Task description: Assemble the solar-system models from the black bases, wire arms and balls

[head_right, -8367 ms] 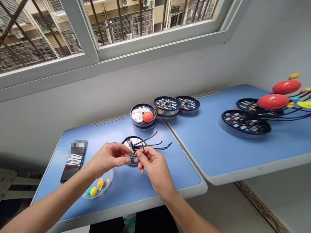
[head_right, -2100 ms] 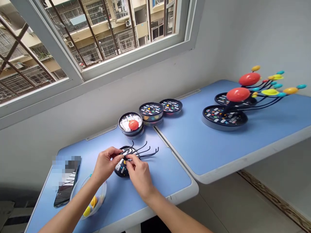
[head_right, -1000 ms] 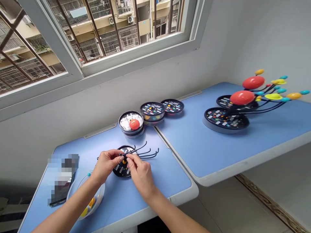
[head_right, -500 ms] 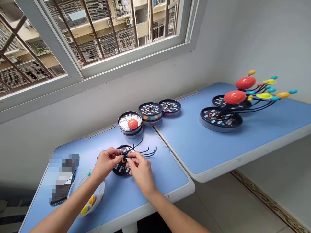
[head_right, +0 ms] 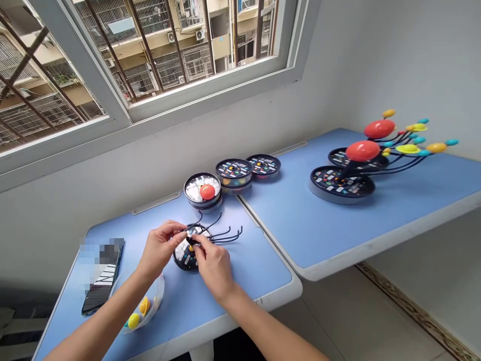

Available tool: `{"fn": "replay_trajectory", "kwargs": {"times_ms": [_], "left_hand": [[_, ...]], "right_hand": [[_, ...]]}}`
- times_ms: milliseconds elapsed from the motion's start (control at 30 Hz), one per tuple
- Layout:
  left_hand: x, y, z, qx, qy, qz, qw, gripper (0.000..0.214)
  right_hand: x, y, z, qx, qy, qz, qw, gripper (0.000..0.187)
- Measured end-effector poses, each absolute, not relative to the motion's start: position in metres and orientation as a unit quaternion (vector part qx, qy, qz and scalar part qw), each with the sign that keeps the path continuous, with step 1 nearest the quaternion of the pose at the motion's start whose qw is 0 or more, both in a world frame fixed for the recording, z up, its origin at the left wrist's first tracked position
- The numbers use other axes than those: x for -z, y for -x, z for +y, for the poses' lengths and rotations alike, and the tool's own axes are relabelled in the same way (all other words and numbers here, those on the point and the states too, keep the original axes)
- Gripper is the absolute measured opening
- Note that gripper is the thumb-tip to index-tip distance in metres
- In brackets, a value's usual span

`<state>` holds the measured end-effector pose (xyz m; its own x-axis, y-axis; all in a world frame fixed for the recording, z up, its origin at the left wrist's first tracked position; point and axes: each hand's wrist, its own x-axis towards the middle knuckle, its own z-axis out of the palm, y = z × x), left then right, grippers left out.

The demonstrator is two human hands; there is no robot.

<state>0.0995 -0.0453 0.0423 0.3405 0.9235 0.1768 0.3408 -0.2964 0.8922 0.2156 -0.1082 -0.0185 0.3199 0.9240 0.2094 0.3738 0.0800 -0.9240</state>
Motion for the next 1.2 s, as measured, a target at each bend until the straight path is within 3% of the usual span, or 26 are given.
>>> {"fn": "replay_trajectory", "kwargs": {"times_ms": [100,300,433,633,733,900,1067,1200], "left_hand": [[-0.053,-0.097,-0.049,-0.394,-0.701,0.414,0.427,0.014],[-0.056,-0.095,-0.075,-0.310,-0.722,0.407,0.465,0.011],[-0.047,-0.087,-0.070,-0.288,-0.722,0.447,0.443,0.019],[-0.033,-0.092,-0.042,-0.227,-0.770,0.506,0.316,0.022],[-0.030,-0.100,-0.038,-0.215,-0.775,0.504,0.313,0.012],[-0.036,-0.102,-0.040,-0.271,-0.741,0.492,0.369,0.005],[-0.058,-0.100,-0.043,-0.299,-0.708,0.491,0.411,0.008],[-0.074,-0.094,-0.044,-0.348,-0.659,0.478,0.465,0.014]], "right_hand": [[0.008,-0.218,-0.112,-0.350,0.589,-0.466,0.560,0.022],[-0.015,-0.223,-0.125,-0.561,0.434,-0.333,0.621,0.034],[-0.007,-0.226,-0.127,-0.557,0.466,-0.301,0.618,0.034],[0.011,-0.224,-0.119,-0.551,0.555,-0.413,0.466,0.020],[0.012,-0.222,-0.115,-0.477,0.598,-0.488,0.422,0.030],[0.010,-0.220,-0.115,-0.368,0.624,-0.572,0.386,0.029],[0.008,-0.220,-0.117,-0.379,0.618,-0.561,0.400,0.017],[0.000,-0.226,-0.117,-0.493,0.559,-0.451,0.491,0.006]]}}
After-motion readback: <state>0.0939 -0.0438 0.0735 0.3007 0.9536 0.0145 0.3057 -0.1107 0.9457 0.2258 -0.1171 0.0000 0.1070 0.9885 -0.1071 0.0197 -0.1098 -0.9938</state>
